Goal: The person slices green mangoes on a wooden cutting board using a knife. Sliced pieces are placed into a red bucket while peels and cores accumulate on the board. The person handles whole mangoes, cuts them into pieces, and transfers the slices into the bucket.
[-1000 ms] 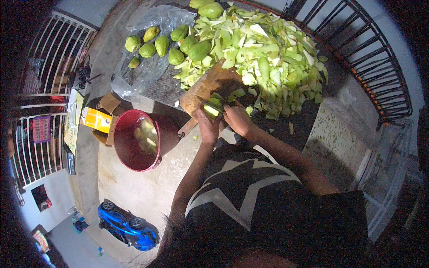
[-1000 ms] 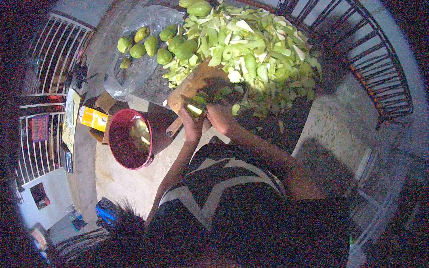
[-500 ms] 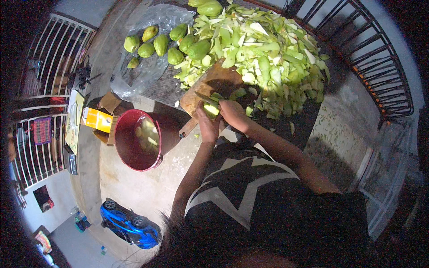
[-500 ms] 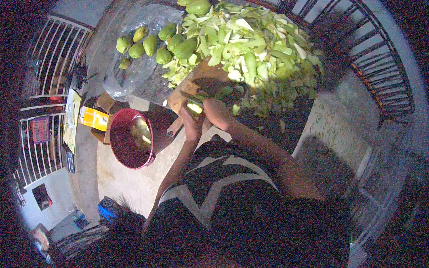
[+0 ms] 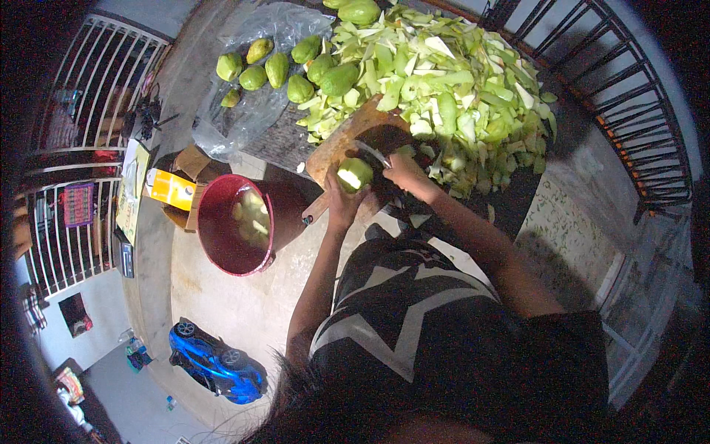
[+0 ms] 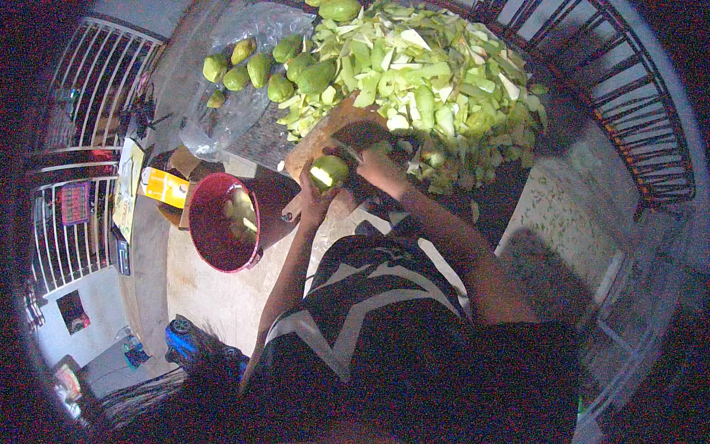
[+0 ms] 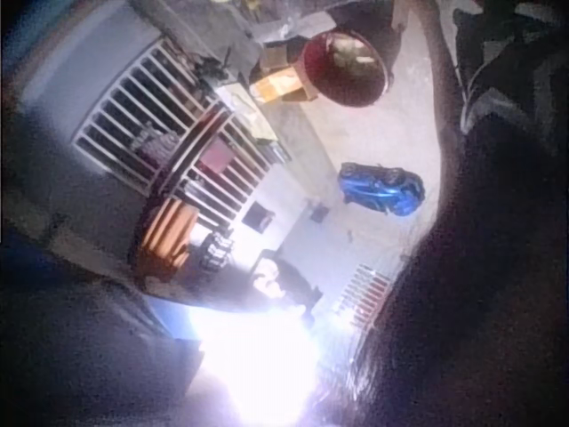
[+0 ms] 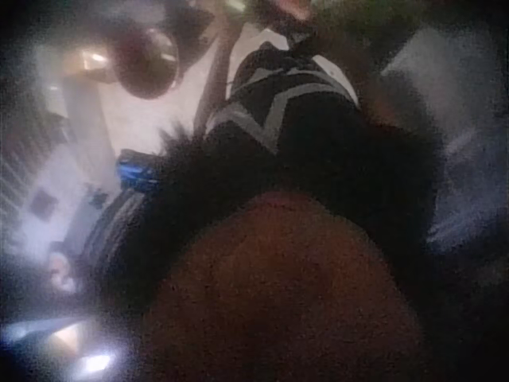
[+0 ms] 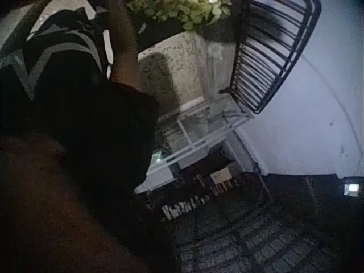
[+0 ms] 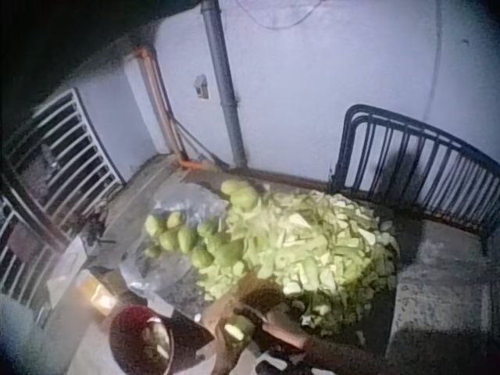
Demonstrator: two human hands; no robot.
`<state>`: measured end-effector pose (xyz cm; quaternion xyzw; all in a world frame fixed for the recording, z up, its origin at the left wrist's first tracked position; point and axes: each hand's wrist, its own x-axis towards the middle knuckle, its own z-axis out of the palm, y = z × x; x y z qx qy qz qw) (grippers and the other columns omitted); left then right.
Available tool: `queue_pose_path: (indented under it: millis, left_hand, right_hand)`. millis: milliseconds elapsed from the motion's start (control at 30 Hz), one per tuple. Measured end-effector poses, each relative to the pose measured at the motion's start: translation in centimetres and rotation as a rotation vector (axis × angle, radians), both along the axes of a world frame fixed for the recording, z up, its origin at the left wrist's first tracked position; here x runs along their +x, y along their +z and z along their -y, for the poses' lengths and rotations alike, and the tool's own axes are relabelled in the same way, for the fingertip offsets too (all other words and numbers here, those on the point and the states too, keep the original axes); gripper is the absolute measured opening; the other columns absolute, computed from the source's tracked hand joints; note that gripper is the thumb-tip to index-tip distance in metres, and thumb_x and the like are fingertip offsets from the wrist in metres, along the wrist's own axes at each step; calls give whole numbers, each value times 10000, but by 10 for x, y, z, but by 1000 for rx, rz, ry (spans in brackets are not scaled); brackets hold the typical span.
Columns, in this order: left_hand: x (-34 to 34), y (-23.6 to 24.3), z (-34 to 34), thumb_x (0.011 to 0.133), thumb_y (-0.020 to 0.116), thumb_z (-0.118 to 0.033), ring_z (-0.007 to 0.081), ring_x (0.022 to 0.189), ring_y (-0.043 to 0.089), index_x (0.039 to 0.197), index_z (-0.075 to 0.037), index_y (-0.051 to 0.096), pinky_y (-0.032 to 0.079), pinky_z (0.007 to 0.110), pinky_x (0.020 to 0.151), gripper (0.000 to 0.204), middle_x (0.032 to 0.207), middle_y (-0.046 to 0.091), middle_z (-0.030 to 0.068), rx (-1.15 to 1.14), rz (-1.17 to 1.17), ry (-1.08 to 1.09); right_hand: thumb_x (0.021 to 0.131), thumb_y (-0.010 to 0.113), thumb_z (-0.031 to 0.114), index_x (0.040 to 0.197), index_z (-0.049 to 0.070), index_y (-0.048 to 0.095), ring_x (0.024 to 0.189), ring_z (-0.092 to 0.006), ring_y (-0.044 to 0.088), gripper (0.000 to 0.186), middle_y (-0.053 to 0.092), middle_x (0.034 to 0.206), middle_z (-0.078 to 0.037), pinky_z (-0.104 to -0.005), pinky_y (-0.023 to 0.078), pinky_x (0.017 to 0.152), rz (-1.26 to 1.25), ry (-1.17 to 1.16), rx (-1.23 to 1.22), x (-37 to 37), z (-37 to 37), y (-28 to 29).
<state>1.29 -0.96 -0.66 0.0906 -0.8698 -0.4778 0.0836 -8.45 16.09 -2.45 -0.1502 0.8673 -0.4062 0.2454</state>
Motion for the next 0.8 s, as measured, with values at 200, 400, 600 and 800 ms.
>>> queue_pose_path:
  millis: [200, 400, 600, 800]
  left_hand:
    - [-11, -10, -8, 697, 736, -224, 377, 1119, 393, 1237, 36, 305, 333, 434, 936, 738, 1180, 396, 244, 79, -5, 119]
    - [-16, -2, -7, 632, 766, -99, 323, 1028, 502, 1221, 28, 322, 418, 382, 874, 748, 1136, 464, 201, 347, 10, 59]
    - [-10, -7, -6, 607, 785, -61, 267, 965, 563, 1198, 10, 354, 462, 353, 818, 735, 1056, 537, 155, 54, -71, 0]
    - [-11, -30, 7, 613, 775, -67, 315, 967, 571, 1165, 6, 399, 464, 369, 798, 671, 1032, 554, 168, 5, -138, -50]
  right_hand:
    - [759, 598, 168, 794, 3, 543, 701, -404, 576, 178, 564, 679, -218, -471, 449, 595, -280, -59, 61, 35, 7, 33]
    - [797, 576, 134, 824, 8, 476, 706, -402, 576, 164, 555, 674, -219, -464, 441, 573, -358, 120, -18, 49, -18, 74]
    - [782, 582, 117, 892, 11, 471, 719, -416, 572, 188, 559, 699, -222, -482, 439, 593, -314, 192, -32, 55, -28, 83]
    - [759, 593, 112, 926, 16, 483, 751, -417, 568, 221, 564, 756, -232, -480, 445, 621, -317, 256, 3, 54, -31, 100]
